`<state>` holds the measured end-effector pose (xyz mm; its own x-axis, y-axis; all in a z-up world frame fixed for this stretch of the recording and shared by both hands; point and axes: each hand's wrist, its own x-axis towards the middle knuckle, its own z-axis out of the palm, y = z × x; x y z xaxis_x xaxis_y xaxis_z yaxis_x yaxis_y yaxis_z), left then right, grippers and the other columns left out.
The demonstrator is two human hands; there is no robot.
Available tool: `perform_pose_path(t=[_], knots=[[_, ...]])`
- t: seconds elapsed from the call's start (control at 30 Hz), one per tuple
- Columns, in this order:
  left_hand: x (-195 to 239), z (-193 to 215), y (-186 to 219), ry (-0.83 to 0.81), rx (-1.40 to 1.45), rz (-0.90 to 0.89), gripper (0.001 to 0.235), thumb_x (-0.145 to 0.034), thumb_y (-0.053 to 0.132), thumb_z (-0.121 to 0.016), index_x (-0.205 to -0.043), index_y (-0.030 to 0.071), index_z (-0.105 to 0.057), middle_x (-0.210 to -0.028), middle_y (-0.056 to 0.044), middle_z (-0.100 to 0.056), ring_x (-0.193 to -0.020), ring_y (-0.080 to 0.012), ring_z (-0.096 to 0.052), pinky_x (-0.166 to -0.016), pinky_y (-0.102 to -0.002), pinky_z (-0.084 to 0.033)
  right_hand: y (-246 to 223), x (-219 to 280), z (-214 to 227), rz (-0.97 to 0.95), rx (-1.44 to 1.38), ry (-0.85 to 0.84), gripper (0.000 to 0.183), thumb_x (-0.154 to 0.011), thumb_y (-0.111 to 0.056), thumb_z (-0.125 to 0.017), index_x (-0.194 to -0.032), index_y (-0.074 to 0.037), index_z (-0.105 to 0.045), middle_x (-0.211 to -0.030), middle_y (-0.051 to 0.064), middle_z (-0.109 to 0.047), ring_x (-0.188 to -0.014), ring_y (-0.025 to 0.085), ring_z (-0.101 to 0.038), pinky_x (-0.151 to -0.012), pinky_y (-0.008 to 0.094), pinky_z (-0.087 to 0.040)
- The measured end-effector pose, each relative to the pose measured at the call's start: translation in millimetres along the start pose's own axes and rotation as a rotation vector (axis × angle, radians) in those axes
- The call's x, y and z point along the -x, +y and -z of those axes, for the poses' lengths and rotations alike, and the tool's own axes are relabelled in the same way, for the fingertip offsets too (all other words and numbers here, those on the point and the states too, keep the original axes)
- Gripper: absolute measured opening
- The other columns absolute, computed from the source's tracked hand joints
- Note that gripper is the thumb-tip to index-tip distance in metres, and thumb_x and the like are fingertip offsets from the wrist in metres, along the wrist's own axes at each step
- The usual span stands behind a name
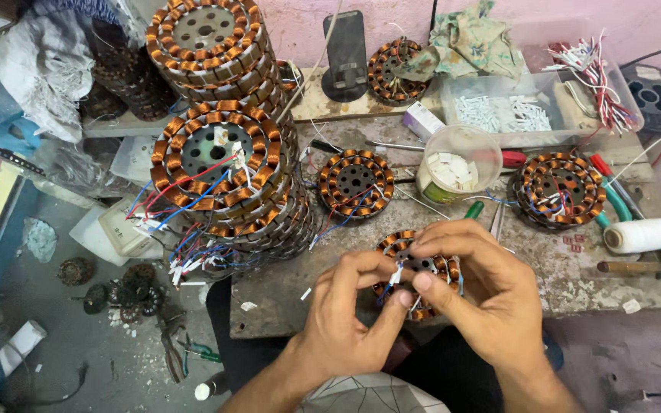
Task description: The person wires motor stators by hand, threading colored wires through the slots of the copper-wound coils and using scissors to cut materials.
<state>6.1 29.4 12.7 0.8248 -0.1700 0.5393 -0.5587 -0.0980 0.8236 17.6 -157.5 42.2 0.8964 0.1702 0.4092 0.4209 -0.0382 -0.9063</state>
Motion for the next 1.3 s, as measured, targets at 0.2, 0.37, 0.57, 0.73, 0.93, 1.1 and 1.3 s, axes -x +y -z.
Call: perform_pose_path(t=[0.2, 0.37, 0.57, 0.73, 0.93, 1.1, 1.3], knots=[[-6.4, -5.3, 2.1, -0.01, 0.002, -0.007, 0.022, -0.097, -0.001, -0.067, -0.113, -0.004, -0.052, -0.102, -0.018, -0.072, -0.091, -0.0256, -0.08, -0.08, -0.032, -0.065, -17.1, -8.9, 8.5, 0.089, 0.15, -0.012, 0.017, -0.086, -0.001, -0.075, -0.103, 0.002, -0.072, -0.106, 0.011, -0.07, -0.107, 0.023, -0.066, -0.097, 0.036, -0.052], [-16.4, -4.7, 17.9, -0.039, 0.031, 0.041, 0.03, -0.093, 0.002, -0.07, -0.115, -0.005, -0.051, -0.101, -0.017, -0.071, -0.092, -0.0266, -0.079, -0.081, -0.035, -0.063, -29.4, -19.8, 15.0, 0.258, 0.442, -0.085, 0.015, -0.085, -0.004, -0.076, -0.099, -0.004, -0.071, -0.102, 0.006, -0.07, -0.106, 0.024, -0.067, -0.096, 0.037, -0.053], [-28.2, -10.2, 23.6, 0.075, -0.087, -0.107, 0.018, -0.094, 0.009, -0.079, -0.105, 0.0, -0.068, -0.103, -0.012, -0.074, -0.09, -0.0265, -0.077, -0.083, -0.034, -0.061, -39.1, -29.3, 12.1, 0.405, 0.698, -0.046, 0.017, -0.08, -0.004, -0.076, -0.095, -0.003, -0.067, -0.101, 0.009, -0.065, -0.111, 0.034, -0.06, -0.096, 0.042, -0.048], [-14.7, -11.0, 8.9, 0.034, -0.13, -0.124, 0.011, -0.094, 0.009, -0.077, -0.099, 0.002, -0.07, -0.11, -0.011, -0.074, -0.103, -0.0285, -0.073, -0.095, -0.037, -0.059, -44.9, -33.5, 15.2, 0.443, 0.761, -0.004, 0.017, -0.082, -0.004, -0.077, -0.095, -0.004, -0.066, -0.102, 0.009, -0.064, -0.112, 0.033, -0.059, -0.096, 0.043, -0.047], [1.2, -17.6, -5.5, 0.038, -0.399, -0.011, 0.026, -0.073, 0.014, -0.084, -0.096, 0.005, -0.074, -0.128, -0.018, -0.064, -0.12, -0.0381, -0.053, -0.103, -0.048, -0.042, -42.7, -42.8, 17.4, 0.447, 0.773, -0.008, 0.019, -0.083, -0.003, -0.077, -0.098, -0.004, -0.066, -0.103, 0.01, -0.063, -0.111, 0.033, -0.058, -0.095, 0.043, -0.047], [8.5, -12.8, -8.5, 0.037, -0.289, 0.028, 0.046, -0.073, 0.021, -0.088, -0.111, 0.003, -0.07, -0.127, -0.018, -0.062, -0.119, -0.0353, -0.054, -0.102, -0.045, -0.044, -40.3, -48.6, 13.3, 0.443, 0.74, -0.048, 0.02, -0.083, -0.003, -0.078, -0.099, -0.004, -0.066, -0.104, 0.01, -0.064, -0.111, 0.034, -0.058, -0.097, 0.043, -0.047], [3.5, -23.1, -20.4, 0.04, -0.092, 0.251, 0.023, -0.082, 0.015, -0.089, -0.091, 0.004, -0.072, -0.083, -0.006, -0.067, -0.078, -0.0197, -0.065, -0.072, -0.033, -0.052, -46.3, -53.0, 6.3, 0.515, 0.781, -0.075, 0.022, -0.08, -0.002, -0.079, -0.098, -0.004, -0.066, -0.102, 0.009, -0.065, -0.11, 0.035, -0.058, -0.097, 0.046, -0.045]])
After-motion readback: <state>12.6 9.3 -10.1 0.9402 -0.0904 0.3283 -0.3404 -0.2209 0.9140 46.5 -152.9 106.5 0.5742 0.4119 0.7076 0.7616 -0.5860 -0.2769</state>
